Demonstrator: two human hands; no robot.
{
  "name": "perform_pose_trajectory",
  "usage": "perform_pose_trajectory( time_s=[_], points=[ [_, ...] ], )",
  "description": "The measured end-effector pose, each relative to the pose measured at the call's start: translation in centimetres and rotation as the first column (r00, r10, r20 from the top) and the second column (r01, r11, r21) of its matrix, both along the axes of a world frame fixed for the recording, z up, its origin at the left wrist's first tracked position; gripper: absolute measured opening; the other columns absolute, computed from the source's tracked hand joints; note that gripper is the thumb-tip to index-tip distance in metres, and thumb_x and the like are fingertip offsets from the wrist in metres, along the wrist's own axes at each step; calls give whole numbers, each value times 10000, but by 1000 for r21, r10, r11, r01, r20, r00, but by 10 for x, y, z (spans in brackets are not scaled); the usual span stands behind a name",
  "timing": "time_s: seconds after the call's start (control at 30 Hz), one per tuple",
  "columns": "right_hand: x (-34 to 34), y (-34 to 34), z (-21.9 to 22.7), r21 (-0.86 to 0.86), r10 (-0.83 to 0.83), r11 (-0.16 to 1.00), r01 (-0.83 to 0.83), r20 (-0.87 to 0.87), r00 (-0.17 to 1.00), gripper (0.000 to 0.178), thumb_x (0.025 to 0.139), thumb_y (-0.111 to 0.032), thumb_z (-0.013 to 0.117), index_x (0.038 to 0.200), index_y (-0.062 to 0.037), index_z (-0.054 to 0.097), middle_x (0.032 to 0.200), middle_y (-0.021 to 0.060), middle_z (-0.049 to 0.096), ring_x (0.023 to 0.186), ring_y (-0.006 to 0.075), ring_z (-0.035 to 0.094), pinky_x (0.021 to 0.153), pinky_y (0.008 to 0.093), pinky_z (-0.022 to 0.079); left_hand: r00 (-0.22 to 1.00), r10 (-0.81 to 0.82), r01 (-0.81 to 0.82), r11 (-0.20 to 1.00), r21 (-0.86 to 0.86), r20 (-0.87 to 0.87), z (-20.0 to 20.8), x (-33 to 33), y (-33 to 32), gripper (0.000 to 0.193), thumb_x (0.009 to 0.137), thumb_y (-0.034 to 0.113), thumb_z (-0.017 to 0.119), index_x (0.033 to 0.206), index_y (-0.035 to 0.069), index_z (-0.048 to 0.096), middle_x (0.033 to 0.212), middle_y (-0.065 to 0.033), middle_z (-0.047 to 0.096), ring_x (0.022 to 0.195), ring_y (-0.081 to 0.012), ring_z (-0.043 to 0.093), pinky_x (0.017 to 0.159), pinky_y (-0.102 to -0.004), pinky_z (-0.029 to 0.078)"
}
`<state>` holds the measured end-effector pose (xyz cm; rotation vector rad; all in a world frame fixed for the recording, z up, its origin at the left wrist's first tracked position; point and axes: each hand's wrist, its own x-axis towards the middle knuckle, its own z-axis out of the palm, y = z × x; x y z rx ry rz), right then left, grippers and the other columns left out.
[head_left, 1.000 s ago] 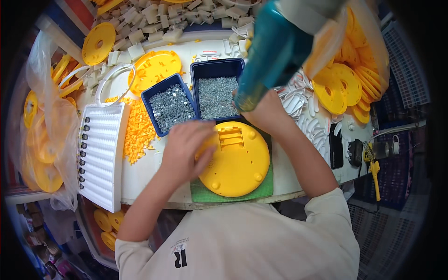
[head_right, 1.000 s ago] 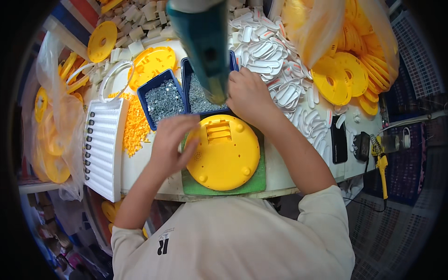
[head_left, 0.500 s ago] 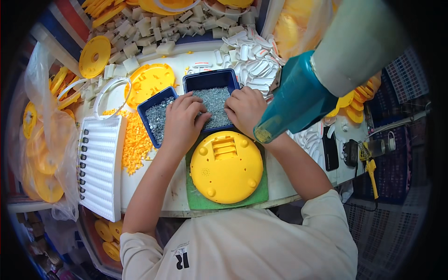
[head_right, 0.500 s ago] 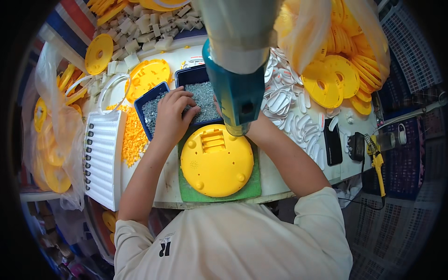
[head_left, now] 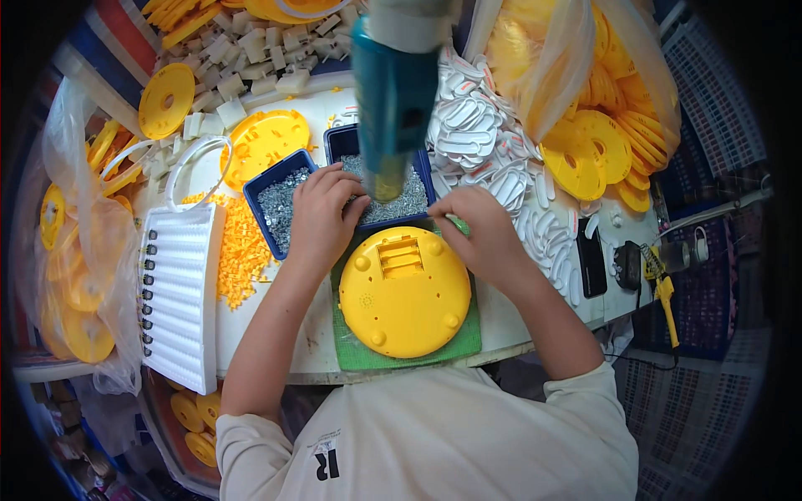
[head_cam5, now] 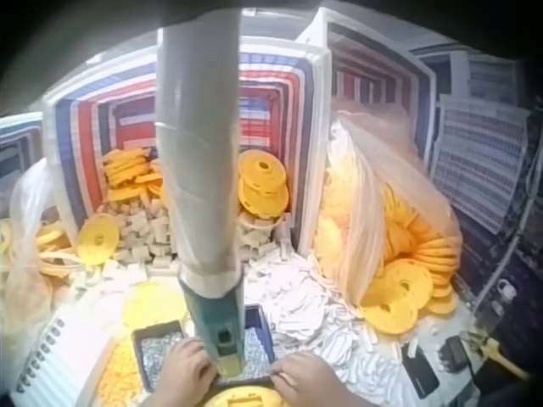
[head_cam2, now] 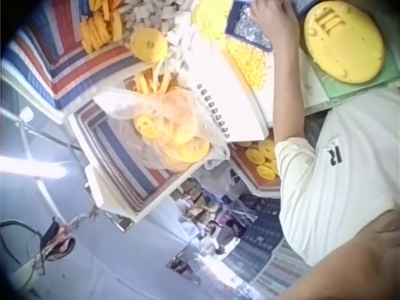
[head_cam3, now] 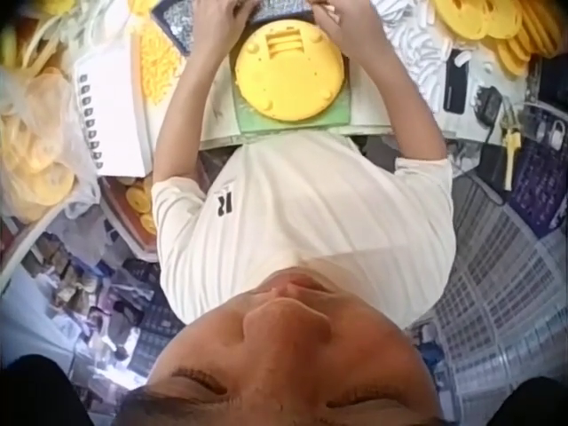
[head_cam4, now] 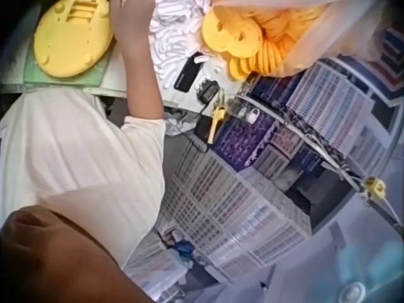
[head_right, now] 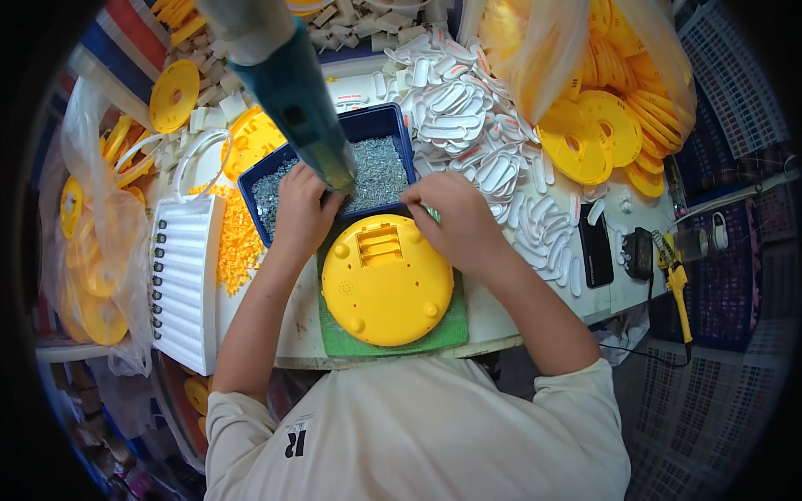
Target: Assemble and inspect yellow circular toy components using pneumatic and thermal tools.
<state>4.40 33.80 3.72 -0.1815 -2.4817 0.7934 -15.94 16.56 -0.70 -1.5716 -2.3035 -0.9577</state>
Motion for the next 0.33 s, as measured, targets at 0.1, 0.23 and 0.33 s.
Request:
perform_pose_trajectory(
  time_s=[0.1, 0.23, 0.33],
  points=[
    [26, -13, -1, -82, 36, 996, -34, 25, 999, 117, 857, -13, 740, 969, -20, 705, 950, 137, 710, 959, 330, 677, 860, 405, 532, 999, 18, -16, 998, -68, 36, -2, -3, -1, 228, 830, 143, 809, 1028, 77, 718, 1175, -61, 722, 1290, -300, 597, 1053, -481, 428],
    [42, -29, -9, -130, 102, 988, -84, 142, 984, 126, 836, -49, 784, 934, -31, 706, 948, 114, 702, 956, 318, 657, 871, 402, 525, 999, 1, 1, 998, -58, 38, -6, -4, 0, 250, 842, 129, 791, 1080, 80, 730, 1208, -63, 719, 1304, -291, 586, 1054, -484, 428],
    [43, -40, -17, 4, 75, 997, -76, 91, 993, 129, 827, -76, 803, 923, -53, 719, 1019, 102, 695, 1006, 320, 631, 887, 413, 523, 1000, 19, -17, 996, -87, 23, -8, -4, 0, 272, 846, 143, 785, 1110, 96, 738, 1239, -72, 712, 1318, -276, 576, 1081, -481, 409]
  ],
)
